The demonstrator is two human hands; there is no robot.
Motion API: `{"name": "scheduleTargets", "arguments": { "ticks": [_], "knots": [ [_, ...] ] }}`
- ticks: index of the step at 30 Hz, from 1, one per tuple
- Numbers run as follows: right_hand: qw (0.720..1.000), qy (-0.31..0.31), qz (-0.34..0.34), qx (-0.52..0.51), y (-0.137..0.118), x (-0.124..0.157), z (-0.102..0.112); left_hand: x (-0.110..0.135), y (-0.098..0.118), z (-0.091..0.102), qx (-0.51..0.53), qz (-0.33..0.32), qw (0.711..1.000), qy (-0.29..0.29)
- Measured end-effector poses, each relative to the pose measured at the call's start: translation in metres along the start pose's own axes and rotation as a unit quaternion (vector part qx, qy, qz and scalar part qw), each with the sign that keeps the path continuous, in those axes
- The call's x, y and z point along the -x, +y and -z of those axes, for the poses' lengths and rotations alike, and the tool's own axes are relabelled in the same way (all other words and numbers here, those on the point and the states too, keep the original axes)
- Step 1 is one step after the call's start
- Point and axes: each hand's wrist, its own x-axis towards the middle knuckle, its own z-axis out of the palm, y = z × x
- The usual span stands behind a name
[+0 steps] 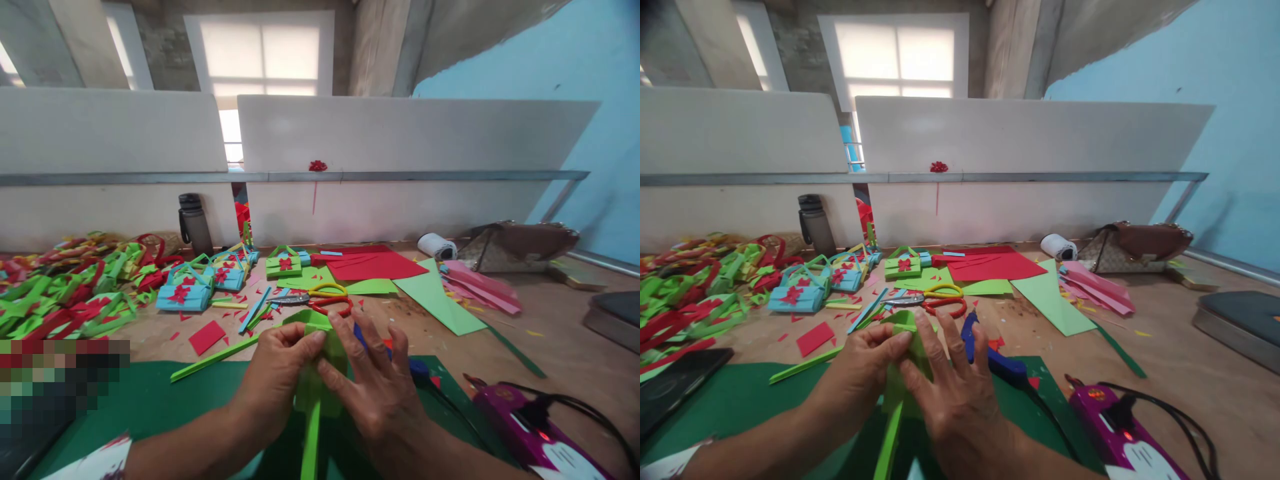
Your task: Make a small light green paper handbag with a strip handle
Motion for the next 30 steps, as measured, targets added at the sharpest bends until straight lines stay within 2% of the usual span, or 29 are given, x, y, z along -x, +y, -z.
{"name": "scheduleTargets", "arguments": {
  "ticks": [3,5,7,11,14,16,26,30],
  "knots": [
    [0.996,-0.004,-0.001,-0.086,0.002,-0.004,0.013,0.002,0.003,0.001,-0.068,-0.028,0.997,-0.009],
    [0.989,-0.022,-0.034,-0.141,0.006,-0.010,0.023,0.004,0.005,0.000,-0.118,-0.048,0.992,-0.023],
    [0.983,0.000,-0.075,-0.167,0.011,-0.017,0.029,0.006,0.007,-0.001,-0.178,-0.079,0.980,-0.035],
    [0.974,0.000,-0.127,-0.188,0.016,-0.023,0.030,0.011,0.005,-0.002,-0.313,-0.170,0.933,-0.051],
    [0.971,-0.003,-0.131,-0.199,0.015,-0.023,0.029,0.013,0.003,-0.002,-0.381,-0.233,0.893,-0.051],
    [0.970,-0.005,-0.129,-0.204,0.013,-0.022,0.029,0.014,0.003,-0.001,-0.400,-0.256,0.878,-0.054],
    [0.964,0.016,-0.121,-0.236,0.017,-0.025,0.028,0.012,0.002,0.001,-0.393,-0.248,0.883,-0.070],
    [0.958,0.024,-0.118,-0.259,0.015,-0.029,0.031,0.015,0.003,-0.001,-0.407,-0.237,0.881,-0.037]
  ]
}}
